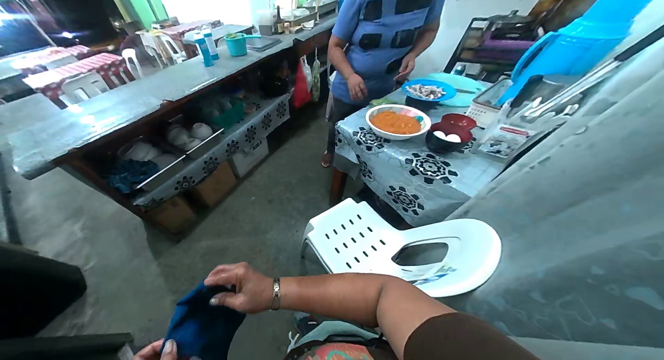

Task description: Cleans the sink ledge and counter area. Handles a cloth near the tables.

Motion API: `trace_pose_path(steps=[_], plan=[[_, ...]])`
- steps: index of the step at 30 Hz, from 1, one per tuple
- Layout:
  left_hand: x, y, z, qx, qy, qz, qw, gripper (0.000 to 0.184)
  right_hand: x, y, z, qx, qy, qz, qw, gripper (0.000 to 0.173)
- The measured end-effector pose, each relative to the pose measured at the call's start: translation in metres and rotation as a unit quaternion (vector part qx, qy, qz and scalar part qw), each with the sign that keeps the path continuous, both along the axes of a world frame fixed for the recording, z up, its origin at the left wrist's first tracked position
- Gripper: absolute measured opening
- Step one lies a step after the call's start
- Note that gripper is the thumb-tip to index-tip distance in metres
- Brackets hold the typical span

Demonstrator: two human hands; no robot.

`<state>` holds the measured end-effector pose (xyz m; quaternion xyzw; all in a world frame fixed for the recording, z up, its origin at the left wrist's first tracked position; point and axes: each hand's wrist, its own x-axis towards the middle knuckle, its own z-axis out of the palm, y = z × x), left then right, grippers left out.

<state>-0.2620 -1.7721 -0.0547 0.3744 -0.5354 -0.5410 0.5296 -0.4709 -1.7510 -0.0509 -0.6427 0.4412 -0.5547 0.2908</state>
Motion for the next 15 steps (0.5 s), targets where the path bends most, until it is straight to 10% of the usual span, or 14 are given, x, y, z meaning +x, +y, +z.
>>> trace_pose_path(steps=[8,12,15], plan=[[-0.014,0.004,0.007,-0.099,-0.006,-0.128,0.987,0.02,0.021,-0.006,-0.001,-0.061,0.043,0.053,0.996,0.022],[-0.004,-0.003,0.004,-0.238,-0.094,-0.051,0.965,0.017,0.014,-0.007,0.003,-0.034,0.04,0.071,0.996,0.016],[0.008,-0.012,0.005,-0.265,-0.217,-0.061,0.937,0.059,0.01,-0.006,0.005,-0.004,0.052,0.128,0.99,0.017]])
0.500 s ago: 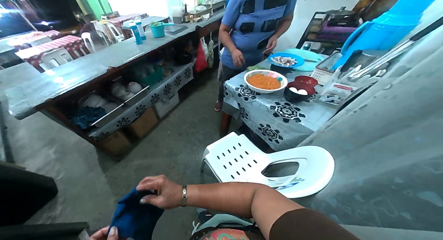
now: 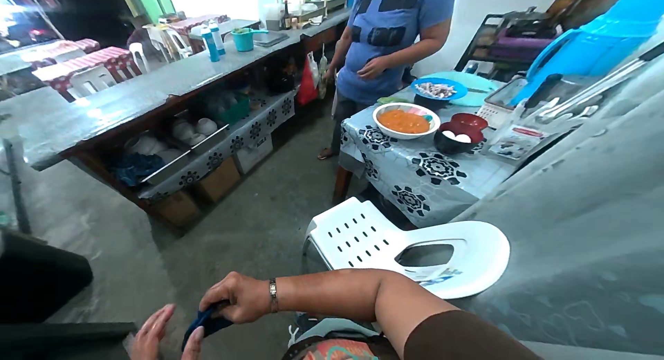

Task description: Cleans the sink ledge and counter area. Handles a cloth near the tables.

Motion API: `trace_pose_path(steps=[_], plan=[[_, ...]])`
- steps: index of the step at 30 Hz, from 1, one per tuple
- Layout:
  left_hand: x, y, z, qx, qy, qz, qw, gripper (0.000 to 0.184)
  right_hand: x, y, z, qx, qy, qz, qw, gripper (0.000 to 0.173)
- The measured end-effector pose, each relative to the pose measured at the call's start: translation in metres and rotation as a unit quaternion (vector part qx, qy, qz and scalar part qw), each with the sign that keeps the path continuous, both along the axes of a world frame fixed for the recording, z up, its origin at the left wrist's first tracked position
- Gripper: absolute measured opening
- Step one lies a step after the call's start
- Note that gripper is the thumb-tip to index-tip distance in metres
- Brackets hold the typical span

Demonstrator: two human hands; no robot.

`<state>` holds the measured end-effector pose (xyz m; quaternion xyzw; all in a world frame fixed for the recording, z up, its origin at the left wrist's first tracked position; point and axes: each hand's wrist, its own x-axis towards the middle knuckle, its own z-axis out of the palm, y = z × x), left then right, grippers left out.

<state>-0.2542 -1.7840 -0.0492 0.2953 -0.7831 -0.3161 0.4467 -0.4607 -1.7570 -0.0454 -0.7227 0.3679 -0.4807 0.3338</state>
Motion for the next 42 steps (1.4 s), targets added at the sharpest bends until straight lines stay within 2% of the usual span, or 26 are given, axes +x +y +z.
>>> trace_pose_path(steps=[1,2,3,6,8,11,14,18,20,23,25,27,29,34,38,40,42], plan=[[0.002,0.0,0.002,0.017,-0.043,-0.012,0.999,0.069,0.001,0.0,0.0,0.005,0.0,0.009,1.0,0.017],[0.002,0.001,0.004,0.042,-0.075,-0.021,0.996,0.07,0.002,0.0,0.0,0.006,-0.003,0.011,1.0,0.016],[0.001,0.003,0.003,0.066,-0.095,-0.026,0.993,0.063,0.002,0.001,0.0,0.011,-0.005,0.01,1.0,0.016],[-0.005,0.008,-0.002,0.129,-0.094,-0.017,0.987,0.025,0.002,-0.001,0.002,0.055,-0.007,-0.005,0.998,0.018],[-0.007,0.009,-0.006,0.141,-0.069,-0.006,0.988,0.018,0.001,-0.002,0.0,0.1,-0.001,-0.021,0.995,0.021],[-0.009,0.008,-0.007,0.158,-0.01,0.019,0.987,0.012,-0.005,-0.007,-0.003,0.203,0.006,-0.034,0.979,0.038],[-0.014,0.009,-0.004,0.179,0.06,0.057,0.98,0.01,-0.013,-0.01,-0.011,0.329,-0.033,-0.04,0.943,0.05],[-0.028,0.009,0.005,0.197,0.167,0.051,0.965,0.014,-0.01,-0.015,-0.026,0.494,-0.127,-0.105,0.853,0.052],[-0.035,0.01,0.004,0.23,0.205,0.037,0.951,0.017,-0.006,-0.016,-0.031,0.527,-0.182,-0.108,0.823,0.05],[-0.037,0.014,-0.007,0.287,0.209,0.033,0.934,0.015,-0.001,-0.016,-0.027,0.488,-0.265,-0.109,0.825,0.037],[-0.034,0.017,-0.013,0.329,0.195,0.045,0.923,0.012,0.0,-0.018,-0.022,0.443,-0.247,-0.145,0.85,0.024],[-0.032,0.022,-0.016,0.381,0.182,0.062,0.904,0.012,-0.003,-0.02,-0.02,0.402,-0.211,-0.172,0.874,0.02],[-0.033,0.026,-0.014,0.436,0.165,0.081,0.881,0.011,-0.004,-0.021,-0.019,0.359,-0.19,-0.181,0.896,0.02],[-0.034,0.029,-0.02,0.531,0.166,0.028,0.831,0.045,0.005,-0.018,-0.015,0.263,-0.088,-0.099,0.956,0.025],[-0.037,0.031,-0.018,0.545,0.286,0.02,0.788,0.036,0.024,-0.01,-0.016,0.196,-0.052,-0.022,0.979,0.025],[-0.042,0.032,-0.016,0.518,0.349,0.038,0.78,0.032,0.034,-0.011,-0.025,0.142,-0.053,-0.05,0.987,0.031],[-0.048,0.032,-0.016,0.476,0.366,0.069,0.797,0.028,0.044,-0.016,-0.029,0.114,-0.064,-0.091,0.987,0.038]])
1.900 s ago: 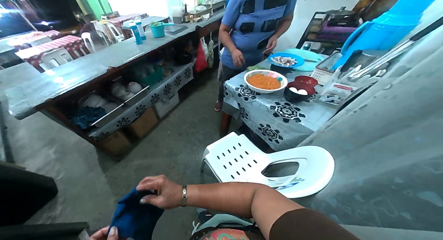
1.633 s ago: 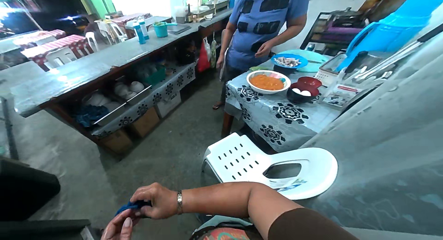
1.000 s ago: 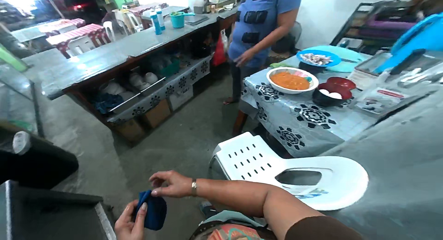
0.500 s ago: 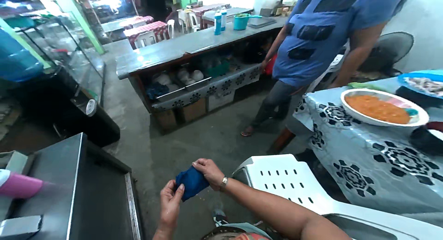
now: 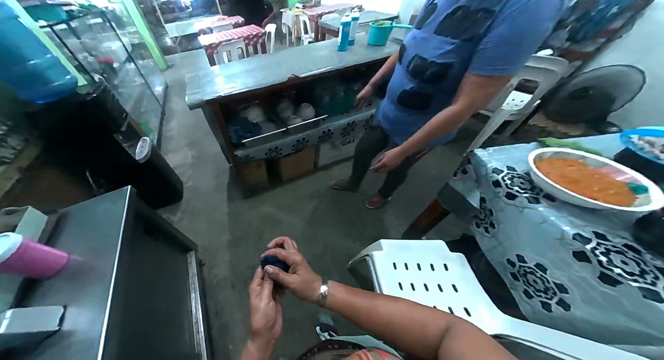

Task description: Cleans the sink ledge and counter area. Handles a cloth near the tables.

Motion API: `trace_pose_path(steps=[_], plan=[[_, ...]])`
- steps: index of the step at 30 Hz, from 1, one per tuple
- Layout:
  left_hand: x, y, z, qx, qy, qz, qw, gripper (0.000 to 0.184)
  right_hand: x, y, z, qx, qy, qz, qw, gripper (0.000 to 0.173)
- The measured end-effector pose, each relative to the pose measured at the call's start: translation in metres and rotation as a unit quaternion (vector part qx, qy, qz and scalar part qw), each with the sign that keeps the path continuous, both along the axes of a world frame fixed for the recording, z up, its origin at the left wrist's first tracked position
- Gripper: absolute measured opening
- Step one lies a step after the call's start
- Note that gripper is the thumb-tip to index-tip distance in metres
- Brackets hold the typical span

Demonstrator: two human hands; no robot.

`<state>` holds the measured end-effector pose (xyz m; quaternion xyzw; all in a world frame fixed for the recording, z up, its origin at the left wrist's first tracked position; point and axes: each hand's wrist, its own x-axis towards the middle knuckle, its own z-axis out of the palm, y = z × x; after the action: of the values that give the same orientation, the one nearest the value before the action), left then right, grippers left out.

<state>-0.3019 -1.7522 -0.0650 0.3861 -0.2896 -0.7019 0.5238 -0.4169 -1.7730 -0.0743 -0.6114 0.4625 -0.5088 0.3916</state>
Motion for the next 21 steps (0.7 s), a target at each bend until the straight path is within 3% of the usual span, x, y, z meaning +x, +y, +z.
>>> trace_pose_path(steps=[2,5,7,9,11,15,18,21], plan=[[-0.005,0.0,-0.001,-0.05,-0.052,0.013,0.997,0.026,0.005,-0.007,0.005,0.043,-0.019,-0.009,0.999,0.049],[-0.006,-0.004,-0.016,-0.188,-0.163,0.01,0.968,0.033,0.013,-0.013,0.013,0.16,-0.138,-0.001,0.977,0.055],[0.003,-0.014,-0.03,-0.28,-0.279,-0.012,0.918,0.045,0.019,-0.014,0.011,0.222,-0.264,0.008,0.939,0.053],[0.014,-0.023,-0.039,-0.31,-0.417,-0.044,0.853,0.054,0.021,-0.013,0.009,0.268,-0.327,0.001,0.906,0.047],[0.024,-0.024,-0.039,-0.283,-0.481,-0.081,0.826,0.055,0.02,-0.009,0.005,0.311,-0.337,-0.018,0.888,0.035],[0.056,-0.021,-0.046,-0.219,-0.394,-0.121,0.885,0.074,0.002,0.0,0.006,0.404,-0.305,-0.072,0.86,0.019],[0.107,-0.015,-0.072,-0.153,-0.385,-0.136,0.9,0.054,-0.033,0.008,-0.005,0.418,-0.248,-0.125,0.865,0.016],[0.17,0.004,-0.118,-0.005,-0.43,-0.137,0.892,0.037,-0.079,0.027,-0.034,0.405,-0.141,-0.171,0.887,0.017]])
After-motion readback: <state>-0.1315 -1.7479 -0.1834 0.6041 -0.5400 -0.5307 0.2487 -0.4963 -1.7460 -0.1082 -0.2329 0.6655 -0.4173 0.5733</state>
